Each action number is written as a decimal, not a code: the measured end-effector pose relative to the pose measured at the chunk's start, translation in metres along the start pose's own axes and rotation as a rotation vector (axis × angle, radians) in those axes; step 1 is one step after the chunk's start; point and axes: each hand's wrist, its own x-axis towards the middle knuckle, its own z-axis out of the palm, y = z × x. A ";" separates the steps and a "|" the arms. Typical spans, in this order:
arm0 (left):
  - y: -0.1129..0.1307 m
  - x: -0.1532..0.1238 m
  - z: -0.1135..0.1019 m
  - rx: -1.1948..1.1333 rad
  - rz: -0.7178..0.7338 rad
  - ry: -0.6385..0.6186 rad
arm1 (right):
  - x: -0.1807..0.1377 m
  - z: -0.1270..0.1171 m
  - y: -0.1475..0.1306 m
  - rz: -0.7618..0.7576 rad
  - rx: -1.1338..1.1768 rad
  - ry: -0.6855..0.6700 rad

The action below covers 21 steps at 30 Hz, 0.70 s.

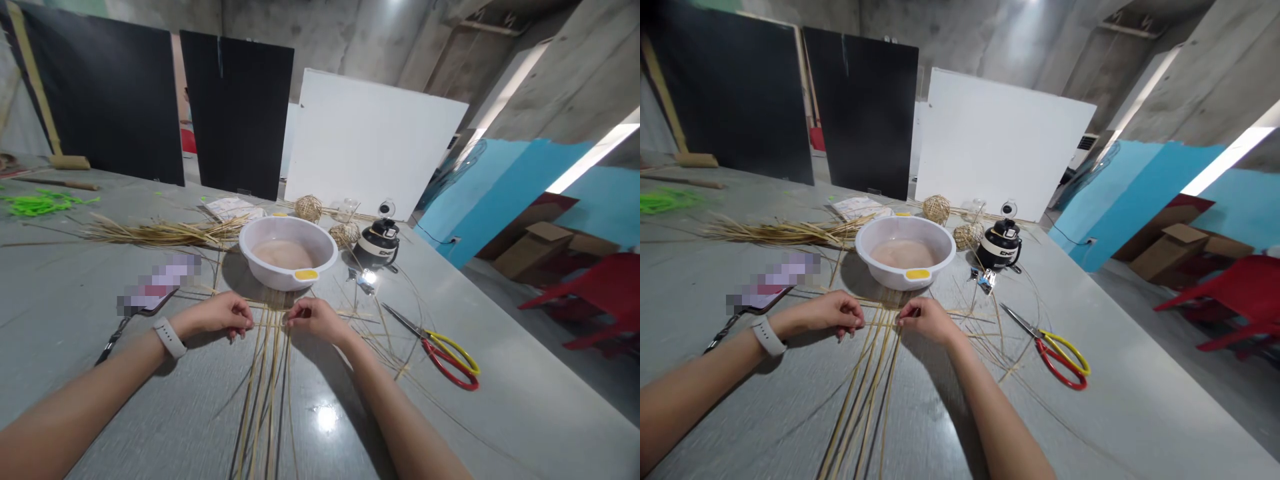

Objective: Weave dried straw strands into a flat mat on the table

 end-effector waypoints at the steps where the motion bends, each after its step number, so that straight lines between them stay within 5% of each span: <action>1: 0.000 0.000 0.001 -0.002 -0.004 0.003 | -0.001 0.000 -0.002 -0.002 -0.025 0.003; 7: -0.001 0.002 0.002 -0.015 -0.013 0.026 | -0.006 0.011 -0.017 0.040 -0.449 0.170; 14: 0.002 0.001 0.001 -0.072 -0.032 0.015 | -0.007 0.022 -0.027 -0.052 -0.510 0.256; 21: 0.014 -0.010 -0.005 -0.083 -0.011 -0.025 | -0.004 0.049 -0.029 -0.240 -0.485 0.030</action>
